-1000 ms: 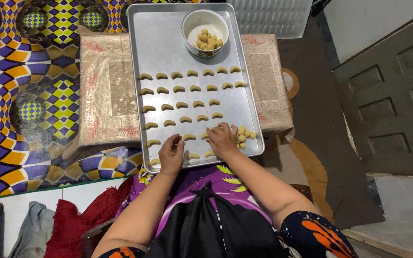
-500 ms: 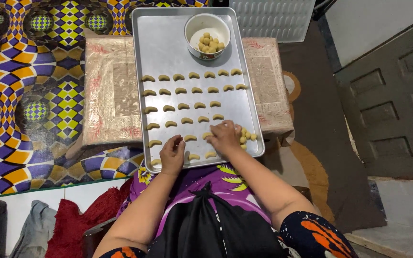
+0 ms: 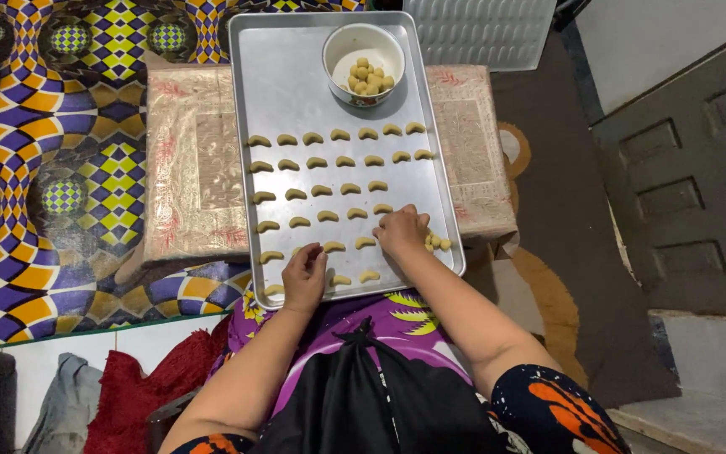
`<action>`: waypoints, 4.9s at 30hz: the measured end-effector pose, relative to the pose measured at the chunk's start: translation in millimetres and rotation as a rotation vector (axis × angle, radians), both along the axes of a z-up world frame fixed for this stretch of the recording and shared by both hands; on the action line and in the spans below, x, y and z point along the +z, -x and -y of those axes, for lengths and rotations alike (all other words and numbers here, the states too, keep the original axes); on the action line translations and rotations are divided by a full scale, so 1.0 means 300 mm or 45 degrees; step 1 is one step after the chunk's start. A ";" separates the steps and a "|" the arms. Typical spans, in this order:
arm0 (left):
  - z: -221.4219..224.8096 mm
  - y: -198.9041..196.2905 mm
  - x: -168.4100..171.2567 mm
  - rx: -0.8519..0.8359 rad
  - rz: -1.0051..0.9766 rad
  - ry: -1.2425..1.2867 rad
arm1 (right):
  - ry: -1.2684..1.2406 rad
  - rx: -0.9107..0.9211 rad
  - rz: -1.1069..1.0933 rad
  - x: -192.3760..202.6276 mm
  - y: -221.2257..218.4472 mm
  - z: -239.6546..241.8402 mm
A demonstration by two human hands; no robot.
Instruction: Shaping small pieces of dough into crescent shapes and arranging them in rows on a metal baking tray.
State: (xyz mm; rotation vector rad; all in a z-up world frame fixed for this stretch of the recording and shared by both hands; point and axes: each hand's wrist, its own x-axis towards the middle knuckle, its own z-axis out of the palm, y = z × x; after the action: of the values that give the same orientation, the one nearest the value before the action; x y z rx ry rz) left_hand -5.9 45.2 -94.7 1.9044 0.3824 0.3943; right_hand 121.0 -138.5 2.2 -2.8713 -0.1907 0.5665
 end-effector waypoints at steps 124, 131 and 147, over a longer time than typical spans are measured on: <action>0.255 -0.052 0.059 -0.607 -0.164 2.294 | -0.557 0.650 0.441 0.075 0.396 -0.102; 0.196 -0.001 0.249 -0.365 -0.613 2.168 | -0.396 0.277 0.115 0.054 0.254 -0.035; 0.165 0.006 0.362 -0.325 -0.738 2.098 | -0.307 0.517 0.251 0.086 0.413 -0.106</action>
State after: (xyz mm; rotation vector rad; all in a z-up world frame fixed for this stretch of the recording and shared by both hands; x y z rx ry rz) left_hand -7.7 -4.4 13.8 0.3627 0.5612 -0.5696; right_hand -2.8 -106.8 27.9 -2.6541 -0.8266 0.2957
